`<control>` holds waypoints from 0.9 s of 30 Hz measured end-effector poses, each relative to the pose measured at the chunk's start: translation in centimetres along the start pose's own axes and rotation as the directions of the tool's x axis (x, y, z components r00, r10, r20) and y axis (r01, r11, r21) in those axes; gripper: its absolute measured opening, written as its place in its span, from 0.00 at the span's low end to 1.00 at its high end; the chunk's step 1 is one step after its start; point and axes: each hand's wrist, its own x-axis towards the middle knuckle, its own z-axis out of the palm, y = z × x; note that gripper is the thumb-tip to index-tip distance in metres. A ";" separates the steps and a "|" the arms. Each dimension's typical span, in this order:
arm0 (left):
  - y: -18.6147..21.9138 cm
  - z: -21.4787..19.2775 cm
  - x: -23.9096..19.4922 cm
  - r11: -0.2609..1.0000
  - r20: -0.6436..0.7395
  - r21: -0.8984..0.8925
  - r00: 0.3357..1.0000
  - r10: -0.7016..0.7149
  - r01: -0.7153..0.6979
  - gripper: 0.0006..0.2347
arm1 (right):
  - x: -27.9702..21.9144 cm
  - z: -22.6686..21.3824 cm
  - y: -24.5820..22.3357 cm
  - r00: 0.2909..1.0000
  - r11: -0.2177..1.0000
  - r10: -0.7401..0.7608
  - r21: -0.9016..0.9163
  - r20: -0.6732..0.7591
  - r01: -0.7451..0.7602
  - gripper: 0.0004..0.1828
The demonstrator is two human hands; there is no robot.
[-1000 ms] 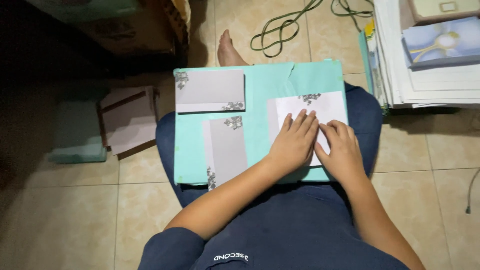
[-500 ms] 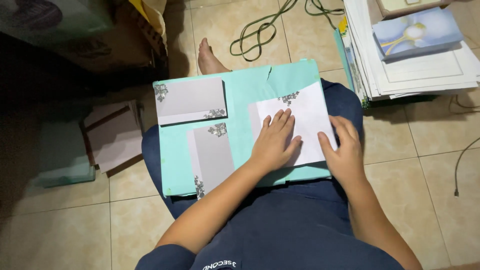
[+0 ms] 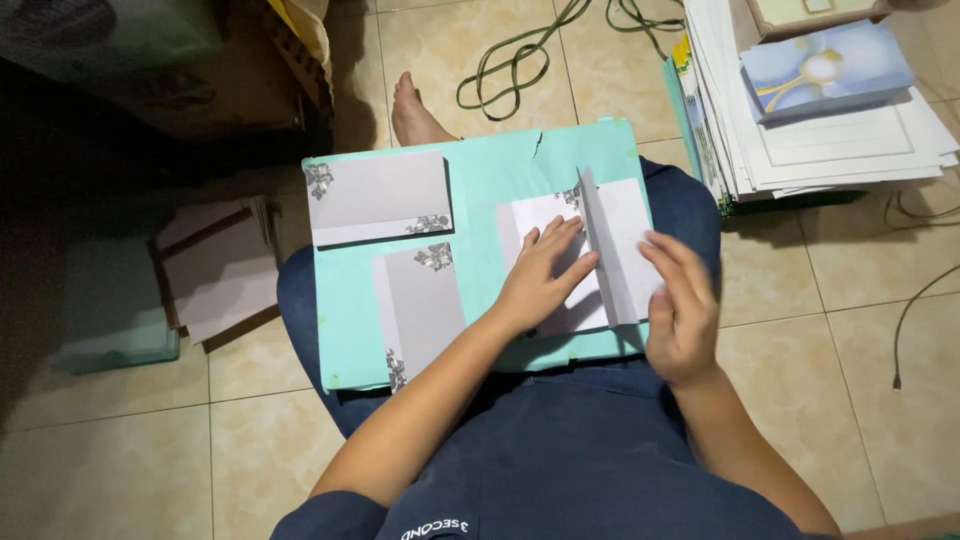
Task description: A person is sitting on the floor, carefully arranging and smoothing out decorative envelopes on a light blue board.
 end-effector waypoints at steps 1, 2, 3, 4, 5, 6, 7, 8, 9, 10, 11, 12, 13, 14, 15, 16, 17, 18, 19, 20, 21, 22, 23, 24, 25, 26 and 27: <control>-0.1 0.1 0.0 1.000 -0.001 -0.001 1.000 -0.001 0.001 0.33 | -0.2 -0.2 -0.5 1.000 1.000 0.000 0.000 0.001 0.000 0.27; -0.2 0.2 0.0 1.000 -0.008 -0.011 1.000 0.004 -0.004 0.32 | -0.5 -0.3 -0.9 0.997 0.993 -0.073 -0.091 -0.037 0.070 0.25; -0.3 0.2 0.0 1.000 -0.015 -0.021 1.000 0.008 -0.009 0.31 | -0.7 -0.4 -1.4 0.986 0.974 -0.149 -0.184 -0.069 0.135 0.23; -1.0 0.3 0.0 1.000 -0.016 -0.019 1.000 0.007 -0.007 0.31 | -0.2 0.0 -2.6 0.986 0.974 -0.150 -0.181 -0.070 0.135 0.23; -1.6 0.4 -0.1 0.998 -0.024 -0.064 1.000 0.011 -0.012 0.28 | 0.4 0.5 -3.8 0.995 0.976 -0.089 -0.197 0.048 0.097 0.22; -2.2 0.5 0.0 0.994 -0.032 -0.108 0.999 0.016 -0.019 0.25 | 1.0 0.8 -4.9 0.986 0.974 -0.026 -0.218 0.164 0.062 0.21; -3.3 0.9 0.2 0.994 -0.034 -0.105 0.999 0.016 -0.020 0.25 | 0.8 1.5 -3.6 0.986 0.974 -0.029 -0.216 0.162 0.064 0.21; -4.4 1.3 0.2 0.976 -0.027 -0.196 0.995 -0.097 0.090 0.23 | 0.4 2.2 -2.5 0.942 0.944 0.138 -0.328 0.307 -0.032 0.23; -5.4 1.7 0.2 0.938 -0.011 -0.285 0.978 -0.208 0.196 0.24 | 0.0 2.9 -1.3 0.852 0.888 0.312 -0.449 0.421 -0.104 0.24; -3.2 0.9 -0.1 0.940 -0.014 -0.282 0.979 -0.205 0.193 0.24 | 0.0 3.3 -0.5 0.854 0.888 0.309 -0.448 0.418 -0.102 0.24; -0.9 0.0 -0.3 0.936 -0.064 -0.300 0.975 -0.211 0.183 0.29 | 0.0 3.7 0.3 0.821 0.888 0.319 -0.452 0.474 -0.084 0.26; 1.4 -0.8 -0.6 0.932 -0.117 -0.318 0.969 -0.219 0.172 0.34 | 0.0 4.0 1.1 0.783 0.888 0.326 -0.455 0.529 -0.062 0.29; 1.6 -0.7 -0.3 0.933 -0.121 -0.317 0.969 -0.216 0.169 0.34 | -0.2 4.3 1.6 0.785 0.889 0.322 -0.454 0.529 -0.059 0.29; 1.8 -0.4 -0.2 0.974 -0.200 -0.205 0.969 -0.142 0.100 0.35 | -0.6 4.6 2.1 0.782 0.893 0.323 -0.446 0.533 -0.064 0.30; 2.0 -0.1 -0.1 0.996 -0.269 -0.084 0.961 -0.059 0.037 0.36 | -1.0 4.8 2.6 0.779 0.896 0.323 -0.439 0.537 -0.070 0.30; 1.9 0.3 0.2 0.996 -0.266 -0.084 0.962 -0.057 0.036 0.36 | -1.2 4.9 2.8 0.780 0.895 0.326 -0.440 0.534 -0.073 0.30; 1.9 0.7 0.5 0.979 -0.243 0.194 0.970 -0.021 0.069 0.31 | -1.4 5.0 3.1 0.784 0.897 0.308 -0.439 0.539 -0.050 0.31; 1.8 1.3 0.8 0.886 -0.209 0.455 0.978 0.008 0.090 0.27 | -1.7 4.9 3.3 0.786 0.898 0.293 -0.439 0.545 -0.030 0.31; 1.4 1.6 1.4 0.888 -0.203 0.453 0.979 0.008 0.086 0.27 | -2.1 5.0 3.6 0.785 0.896 0.299 -0.443 0.543 -0.034 0.31; 1.1 1.8 2.1 0.762 -0.110 0.636 0.992 -0.067 0.122 0.25 | -2.3 5.1 4.1 0.782 0.892 0.292 -0.452 0.550 -0.015 0.32; 0.7 1.9 2.9 0.597 -0.035 0.792 0.987 -0.160 0.124 0.24 | -2.4 5.2 4.5 0.780 0.887 0.286 -0.461 0.557 0.004 0.33; 0.1 2.1 3.2 0.598 -0.031 0.792 0.987 -0.156 0.120 0.24 | -2.3 5.3 4.7 0.781 0.886 0.289 -0.464 0.554 0.002 0.33; -0.5 2.3 3.5 0.627 -0.002 0.773 0.989 -0.146 0.094 0.24 | -2.1 5.4 4.9 0.778 0.887 0.286 -0.461 0.559 0.005 0.33; -1.2 2.5 3.7 0.656 0.027 0.751 0.990 -0.139 0.071 0.25 | -2.1 5.5 5.1 0.773 0.890 0.284 -0.456 0.567 0.008 0.34; -1.1 2.3 3.4 0.657 0.031 0.750 0.990 -0.139 0.069 0.25 | -1.5 5.7 5.7 0.772 0.889 0.288 -0.458 0.567 0.005 0.34; -1.0 1.9 3.1 0.686 0.023 0.726 0.996 -0.088 0.044 0.25 | -0.8 6.0 6.2 0.781 0.899 0.271 -0.439 0.563 0.004 0.34; -1.0 1.5 2.7 0.713 0.014 0.701 0.999 -0.037 0.017 0.25 | -0.2 6.3 6.7 0.789 0.908 0.255 -0.419 0.559 0.003 0.34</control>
